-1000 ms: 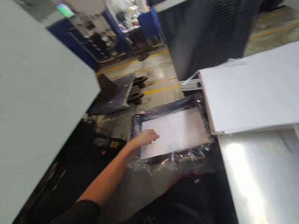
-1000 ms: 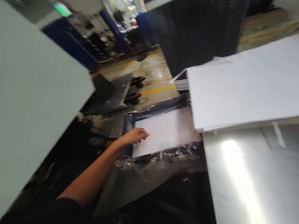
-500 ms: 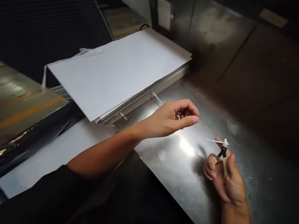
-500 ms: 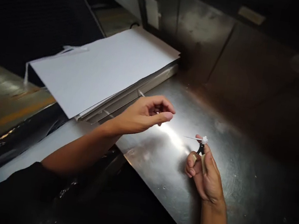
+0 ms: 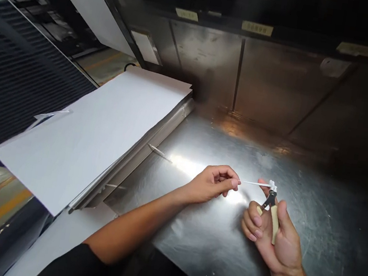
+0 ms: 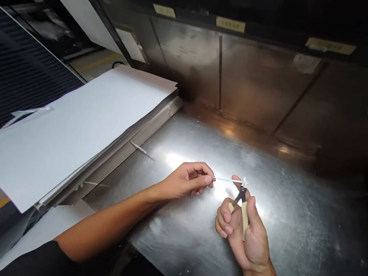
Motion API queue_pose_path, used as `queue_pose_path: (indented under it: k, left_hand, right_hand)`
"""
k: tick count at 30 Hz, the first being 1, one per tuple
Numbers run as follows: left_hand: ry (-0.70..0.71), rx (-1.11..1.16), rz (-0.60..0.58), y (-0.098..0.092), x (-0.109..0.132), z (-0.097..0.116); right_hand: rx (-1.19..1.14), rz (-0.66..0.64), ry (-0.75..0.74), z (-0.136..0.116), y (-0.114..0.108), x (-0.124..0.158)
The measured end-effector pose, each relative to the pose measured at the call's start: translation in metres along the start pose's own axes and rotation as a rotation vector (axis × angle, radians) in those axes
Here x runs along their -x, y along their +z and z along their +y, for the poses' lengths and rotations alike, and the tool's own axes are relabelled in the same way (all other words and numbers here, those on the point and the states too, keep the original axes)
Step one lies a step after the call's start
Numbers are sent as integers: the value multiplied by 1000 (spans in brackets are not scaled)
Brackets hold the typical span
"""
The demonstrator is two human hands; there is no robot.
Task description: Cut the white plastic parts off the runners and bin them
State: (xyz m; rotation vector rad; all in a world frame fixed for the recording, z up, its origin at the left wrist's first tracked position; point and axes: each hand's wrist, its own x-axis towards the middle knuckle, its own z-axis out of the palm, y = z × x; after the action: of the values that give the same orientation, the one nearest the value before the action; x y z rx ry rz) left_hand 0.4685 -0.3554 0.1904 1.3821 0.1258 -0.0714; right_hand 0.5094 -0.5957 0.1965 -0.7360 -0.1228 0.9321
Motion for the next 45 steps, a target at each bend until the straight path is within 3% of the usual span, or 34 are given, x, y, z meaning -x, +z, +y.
queue_pose_path:
  k: [5,16,36,45]
  left_hand:
    - [-20,85,37,2,1,0]
    - [-43,52,88,5,8,1]
    - [64,-31,98,3,8,4]
    - [114,15,28,4,9,7]
  right_hand:
    - [-10,45,50,-1,1,1]
    - [-5,96,113,-3,8,0]
    - [-137,9,185,-4,3,-1]
    - [-238,-53,229,-4,-2,-2]
